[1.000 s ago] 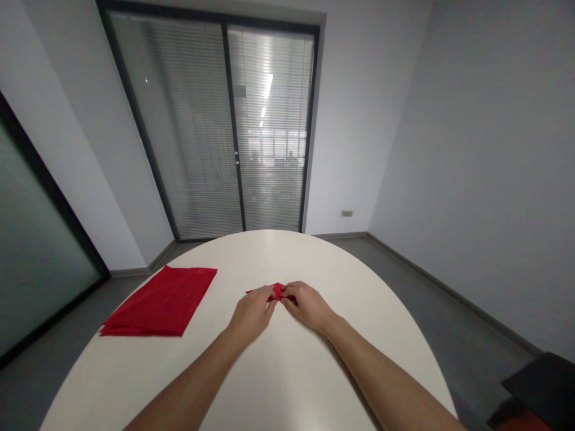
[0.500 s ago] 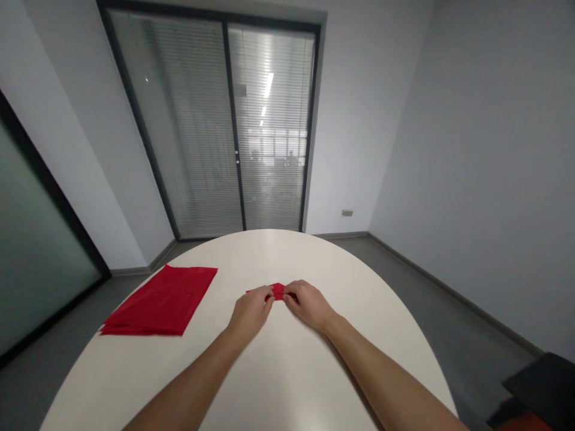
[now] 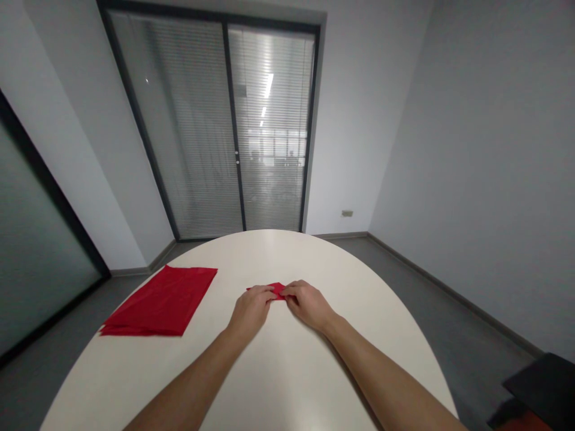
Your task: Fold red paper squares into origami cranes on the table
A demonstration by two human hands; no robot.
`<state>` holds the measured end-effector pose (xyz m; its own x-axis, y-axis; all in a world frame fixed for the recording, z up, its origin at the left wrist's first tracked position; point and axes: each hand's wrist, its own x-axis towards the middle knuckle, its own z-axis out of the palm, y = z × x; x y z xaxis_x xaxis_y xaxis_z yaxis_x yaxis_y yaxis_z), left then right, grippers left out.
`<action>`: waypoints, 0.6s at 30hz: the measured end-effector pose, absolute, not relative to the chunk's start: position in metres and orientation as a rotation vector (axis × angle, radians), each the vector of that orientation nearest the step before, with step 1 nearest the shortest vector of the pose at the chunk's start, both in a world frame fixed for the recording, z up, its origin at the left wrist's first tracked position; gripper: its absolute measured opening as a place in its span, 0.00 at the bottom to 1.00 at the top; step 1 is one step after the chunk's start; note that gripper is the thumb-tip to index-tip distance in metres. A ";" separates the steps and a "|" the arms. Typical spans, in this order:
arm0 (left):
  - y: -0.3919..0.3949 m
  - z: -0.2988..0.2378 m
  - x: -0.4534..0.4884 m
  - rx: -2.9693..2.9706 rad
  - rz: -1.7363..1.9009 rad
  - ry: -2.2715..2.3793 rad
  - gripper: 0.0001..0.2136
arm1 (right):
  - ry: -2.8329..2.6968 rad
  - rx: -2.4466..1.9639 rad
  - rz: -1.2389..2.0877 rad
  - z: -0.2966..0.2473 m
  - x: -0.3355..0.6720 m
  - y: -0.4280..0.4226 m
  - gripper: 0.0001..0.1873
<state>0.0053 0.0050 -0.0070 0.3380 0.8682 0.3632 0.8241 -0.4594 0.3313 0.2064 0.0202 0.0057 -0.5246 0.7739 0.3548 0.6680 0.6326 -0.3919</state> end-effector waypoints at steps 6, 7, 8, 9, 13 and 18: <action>0.001 -0.003 0.006 2.624 0.789 1.599 0.15 | -2.374 -1.097 0.278 0.010 0.205 0.018 0.13; -0.001 -0.002 0.006 2.621 0.800 1.610 0.14 | -2.379 -1.093 0.277 0.011 0.205 0.018 0.13; -0.002 -0.001 0.007 2.614 0.805 1.628 0.13 | -2.386 -1.087 0.275 0.012 0.205 0.017 0.13; -0.003 -0.001 0.007 2.605 0.806 1.649 0.12 | -2.395 -1.082 0.273 0.013 0.205 0.017 0.12; -0.002 -0.004 0.007 2.579 0.788 1.720 0.13 | -2.436 -1.045 0.279 0.012 0.204 0.016 0.11; 0.002 -0.011 0.004 2.551 0.796 1.702 0.13 | -2.470 -0.870 0.372 0.009 0.203 0.017 0.11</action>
<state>0.0043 0.0019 -0.0111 0.2967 0.8582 0.4190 0.8716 -0.4226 0.2483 0.2027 0.0170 0.0091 -0.6763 0.6440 0.3577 0.5100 0.7597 -0.4035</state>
